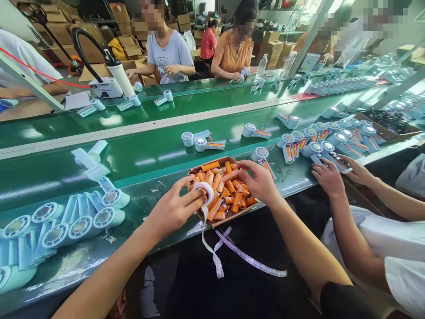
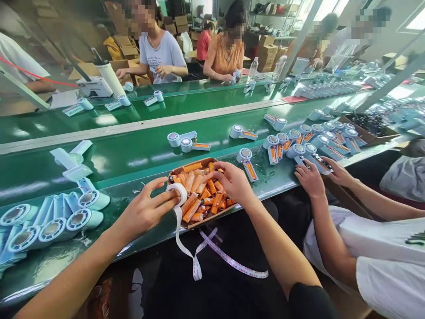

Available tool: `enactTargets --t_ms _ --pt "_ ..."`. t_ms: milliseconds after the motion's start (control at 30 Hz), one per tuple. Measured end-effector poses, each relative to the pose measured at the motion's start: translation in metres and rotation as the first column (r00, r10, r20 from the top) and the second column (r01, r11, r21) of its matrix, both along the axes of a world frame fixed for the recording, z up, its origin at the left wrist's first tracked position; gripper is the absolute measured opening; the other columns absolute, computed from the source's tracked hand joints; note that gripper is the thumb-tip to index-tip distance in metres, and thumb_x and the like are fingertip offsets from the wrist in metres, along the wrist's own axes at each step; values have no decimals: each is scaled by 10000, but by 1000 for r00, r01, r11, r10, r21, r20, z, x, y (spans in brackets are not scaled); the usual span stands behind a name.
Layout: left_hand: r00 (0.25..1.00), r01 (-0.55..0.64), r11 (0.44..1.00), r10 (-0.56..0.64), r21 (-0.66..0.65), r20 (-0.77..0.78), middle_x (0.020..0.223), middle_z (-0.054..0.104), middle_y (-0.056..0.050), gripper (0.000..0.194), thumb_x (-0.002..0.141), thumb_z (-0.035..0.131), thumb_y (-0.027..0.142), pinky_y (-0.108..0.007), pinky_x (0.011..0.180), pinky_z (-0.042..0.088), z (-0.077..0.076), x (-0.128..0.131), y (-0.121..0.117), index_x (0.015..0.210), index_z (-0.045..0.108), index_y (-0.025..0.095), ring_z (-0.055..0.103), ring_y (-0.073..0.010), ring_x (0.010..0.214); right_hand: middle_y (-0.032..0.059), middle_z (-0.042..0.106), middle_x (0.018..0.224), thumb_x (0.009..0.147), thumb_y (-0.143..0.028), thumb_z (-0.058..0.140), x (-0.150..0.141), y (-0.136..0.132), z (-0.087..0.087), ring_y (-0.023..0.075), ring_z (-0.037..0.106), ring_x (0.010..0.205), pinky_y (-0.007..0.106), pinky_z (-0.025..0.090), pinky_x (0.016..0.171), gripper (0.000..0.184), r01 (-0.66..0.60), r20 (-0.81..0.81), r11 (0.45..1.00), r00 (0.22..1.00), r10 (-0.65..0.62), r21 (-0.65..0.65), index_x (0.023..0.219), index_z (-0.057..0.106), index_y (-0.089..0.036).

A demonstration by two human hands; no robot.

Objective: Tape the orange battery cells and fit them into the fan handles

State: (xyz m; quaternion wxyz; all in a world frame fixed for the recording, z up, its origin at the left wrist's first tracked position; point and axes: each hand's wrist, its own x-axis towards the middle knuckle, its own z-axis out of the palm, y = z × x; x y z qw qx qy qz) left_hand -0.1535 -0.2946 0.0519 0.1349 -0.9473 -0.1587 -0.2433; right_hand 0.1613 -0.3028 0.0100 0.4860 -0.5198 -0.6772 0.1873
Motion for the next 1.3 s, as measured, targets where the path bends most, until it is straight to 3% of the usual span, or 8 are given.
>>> enactTargets --t_ms 167,333,567,733,933,1067,1200,1300 --pt "996 45 998 -41 42 -76 1199 763 -60 252 973 607 49 -436 1052 596 7 -1 7 1131 758 174 587 -301 1351 59 809 1013 988 -513 713 -35 -4 18 209 788 912 338 657 820 303 -26 -332 996 942 53 84 1140 708 -251" --pt "993 38 997 -31 60 -113 1154 776 -47 234 997 585 60 -345 891 582 16 -5 2 1107 760 171 656 -220 1067 23 766 864 889 -651 777 -43 -9 39 188 775 694 313 653 665 435 -80 -496 995 867 40 -59 1035 713 -246" --pt "970 137 990 -131 14 -207 1027 737 -58 187 1013 579 104 -329 653 509 21 3 -8 1063 750 161 605 -175 794 14 779 760 823 -556 874 -51 -16 62 155 683 605 275 577 589 320 -158 -141 978 980 138 -137 810 799 -245" --pt "929 211 977 -208 -23 -305 1042 718 -66 222 1018 551 112 -336 731 520 28 12 -11 1017 761 185 591 -182 815 21 817 783 944 -492 785 -59 -16 70 170 734 681 275 560 679 287 -346 108 929 926 361 -131 788 826 -254" --pt "884 222 974 -223 -51 -412 972 699 -66 195 976 610 126 -352 783 513 43 12 -10 952 793 190 589 -210 854 28 852 968 913 -403 827 -44 -25 65 196 779 825 282 599 781 263 -452 -26 832 883 469 -320 1128 859 -255" --pt "876 195 975 -223 -110 -428 958 685 -71 186 966 622 134 -362 684 490 39 15 -15 875 776 189 580 -206 818 4 841 897 789 -384 913 -46 -34 32 190 772 767 301 641 730 392 -470 -402 770 864 302 -431 1153 855 -251" --pt "908 132 981 -177 -139 -380 957 680 -77 199 987 579 117 -373 610 454 27 24 -22 918 759 168 580 -204 776 38 853 950 696 -444 976 -72 -50 0 221 803 859 372 679 820 294 -214 -744 909 654 -138 -357 911 873 -273" --pt "926 143 975 -193 -171 -324 943 677 -76 223 1012 546 126 -367 651 475 25 29 -27 949 756 166 600 -200 799 52 854 1014 768 -455 930 -74 -58 1 241 808 948 396 679 863 333 -176 -737 915 655 -167 -363 1043 868 -278"
